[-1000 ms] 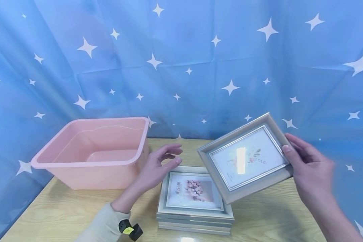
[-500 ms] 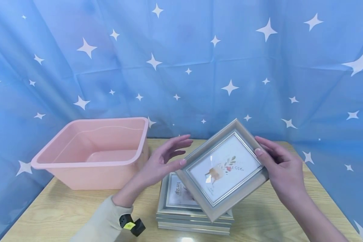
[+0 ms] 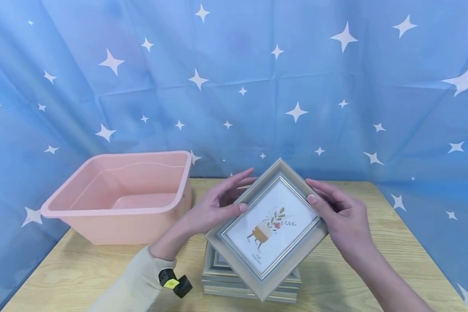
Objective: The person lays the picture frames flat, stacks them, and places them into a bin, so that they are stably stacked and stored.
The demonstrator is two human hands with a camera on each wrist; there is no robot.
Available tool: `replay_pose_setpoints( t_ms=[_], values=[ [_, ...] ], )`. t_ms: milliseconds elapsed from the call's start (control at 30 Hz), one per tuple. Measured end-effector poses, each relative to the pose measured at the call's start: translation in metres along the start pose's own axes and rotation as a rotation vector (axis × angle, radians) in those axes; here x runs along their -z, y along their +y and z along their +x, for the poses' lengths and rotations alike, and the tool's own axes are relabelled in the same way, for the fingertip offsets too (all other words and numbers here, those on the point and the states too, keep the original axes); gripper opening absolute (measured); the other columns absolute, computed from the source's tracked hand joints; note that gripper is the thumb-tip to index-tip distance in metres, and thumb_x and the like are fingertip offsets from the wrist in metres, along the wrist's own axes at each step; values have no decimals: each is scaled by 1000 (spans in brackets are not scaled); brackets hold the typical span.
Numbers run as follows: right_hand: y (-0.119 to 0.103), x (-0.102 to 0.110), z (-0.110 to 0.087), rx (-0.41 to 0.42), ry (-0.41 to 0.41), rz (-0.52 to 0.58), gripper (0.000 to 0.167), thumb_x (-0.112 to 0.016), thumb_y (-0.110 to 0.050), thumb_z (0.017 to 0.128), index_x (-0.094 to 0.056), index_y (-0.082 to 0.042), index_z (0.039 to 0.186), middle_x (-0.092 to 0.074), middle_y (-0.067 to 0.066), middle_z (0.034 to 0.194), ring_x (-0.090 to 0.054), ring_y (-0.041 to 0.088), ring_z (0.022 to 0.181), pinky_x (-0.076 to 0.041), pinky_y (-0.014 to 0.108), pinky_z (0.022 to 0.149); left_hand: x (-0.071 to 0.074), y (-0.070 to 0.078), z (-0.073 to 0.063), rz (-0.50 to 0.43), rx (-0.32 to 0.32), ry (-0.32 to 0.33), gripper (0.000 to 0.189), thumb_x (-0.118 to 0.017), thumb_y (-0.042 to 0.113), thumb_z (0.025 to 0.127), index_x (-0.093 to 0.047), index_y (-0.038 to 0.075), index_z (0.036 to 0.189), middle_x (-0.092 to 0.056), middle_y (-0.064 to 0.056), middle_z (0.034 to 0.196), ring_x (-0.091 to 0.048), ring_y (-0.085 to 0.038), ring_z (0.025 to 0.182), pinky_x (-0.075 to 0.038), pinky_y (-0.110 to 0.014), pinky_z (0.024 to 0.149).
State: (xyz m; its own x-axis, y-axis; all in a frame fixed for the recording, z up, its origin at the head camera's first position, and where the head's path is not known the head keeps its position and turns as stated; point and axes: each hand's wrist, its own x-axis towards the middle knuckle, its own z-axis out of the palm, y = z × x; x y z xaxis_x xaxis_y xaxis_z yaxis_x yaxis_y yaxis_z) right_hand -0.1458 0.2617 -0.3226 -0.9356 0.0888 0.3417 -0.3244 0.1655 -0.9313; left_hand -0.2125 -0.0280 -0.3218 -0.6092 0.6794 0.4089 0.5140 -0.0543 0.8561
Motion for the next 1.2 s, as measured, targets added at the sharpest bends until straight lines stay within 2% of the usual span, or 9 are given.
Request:
replay_pose_setpoints(
  t_ms=[67, 100, 200, 300, 467, 667, 800, 967, 1200],
  values=[
    [0, -2, 0, -9, -4, 10, 39, -68, -4, 99, -69, -16, 135, -75, -13, 109, -71, 4, 85, -56, 18, 66, 0, 1, 1, -9, 4, -21, 71, -59, 8, 100, -28, 14, 163, -36, -14, 162, -42, -22, 144, -46, -33, 108],
    [0, -2, 1, -14, -2, 11, 38, -68, -4, 99, -69, -17, 135, -75, -13, 109, -71, 4, 86, -56, 17, 67, 1, 1, 1, -20, 13, -31, 70, -58, 8, 101, -27, 14, 163, -35, -14, 163, -47, -22, 140, -50, -34, 103],
    [-1, -3, 2, -27, 10, -11, 38, -68, -6, 99, -69, -18, 135, -74, -15, 109, -70, 3, 87, -56, 16, 68, 1, 4, -1, -71, 70, -65, 68, -55, 10, 104, -26, 20, 164, -40, -14, 159, -63, -19, 121, -59, -38, 86],
    [-3, -1, 2, -35, 23, -20, 38, -68, -8, 99, -69, -19, 136, -74, -17, 110, -70, 2, 88, -55, 15, 69, 1, 5, -2, -116, 127, -95, 66, -52, 12, 106, -25, 26, 165, -45, -14, 154, -70, -16, 98, -62, -43, 73],
    [-2, -2, 1, -43, 23, 37, 38, -68, -6, 99, -70, -17, 135, -74, -14, 111, -70, 4, 87, -56, 17, 68, 1, 3, -4, -98, 153, -98, 64, -50, 15, 108, -25, 29, 165, -50, -16, 148, -71, -14, 93, -62, -43, 71],
    [0, -2, 3, -72, 45, 50, 39, -70, -9, 98, -68, -16, 137, -74, -13, 110, -69, 4, 88, -56, 17, 69, 2, -3, -8, -28, 151, -63, 61, -51, 14, 108, -29, 25, 164, -54, -16, 144, -71, -13, 90, -62, -40, 73],
    [1, -1, 3, -107, 67, 28, 40, -72, -15, 98, -67, -17, 138, -73, -13, 108, -67, 3, 88, -56, 17, 68, 1, -6, -13, 8, 165, -21, 60, -53, 14, 107, -34, 27, 162, -60, -17, 137, -72, -13, 85, -62, -39, 72],
    [5, -2, 4, -159, 95, 90, 41, -73, -16, 97, -68, -18, 138, -72, -10, 105, -67, 3, 86, -57, 19, 66, -2, -8, -18, 25, 196, 65, 56, -55, 15, 106, -41, 30, 159, -64, -13, 134, -74, -13, 82, -62, -37, 72],
    [12, -11, 3, -217, 150, 228, 39, -73, -11, 96, -69, -18, 135, -71, -7, 106, -68, 7, 88, -59, 22, 68, -4, -13, -24, 47, 209, 206, 49, -60, 12, 104, -53, 19, 152, -63, -10, 138, -73, -12, 92, -61, -32, 78]
  ],
)
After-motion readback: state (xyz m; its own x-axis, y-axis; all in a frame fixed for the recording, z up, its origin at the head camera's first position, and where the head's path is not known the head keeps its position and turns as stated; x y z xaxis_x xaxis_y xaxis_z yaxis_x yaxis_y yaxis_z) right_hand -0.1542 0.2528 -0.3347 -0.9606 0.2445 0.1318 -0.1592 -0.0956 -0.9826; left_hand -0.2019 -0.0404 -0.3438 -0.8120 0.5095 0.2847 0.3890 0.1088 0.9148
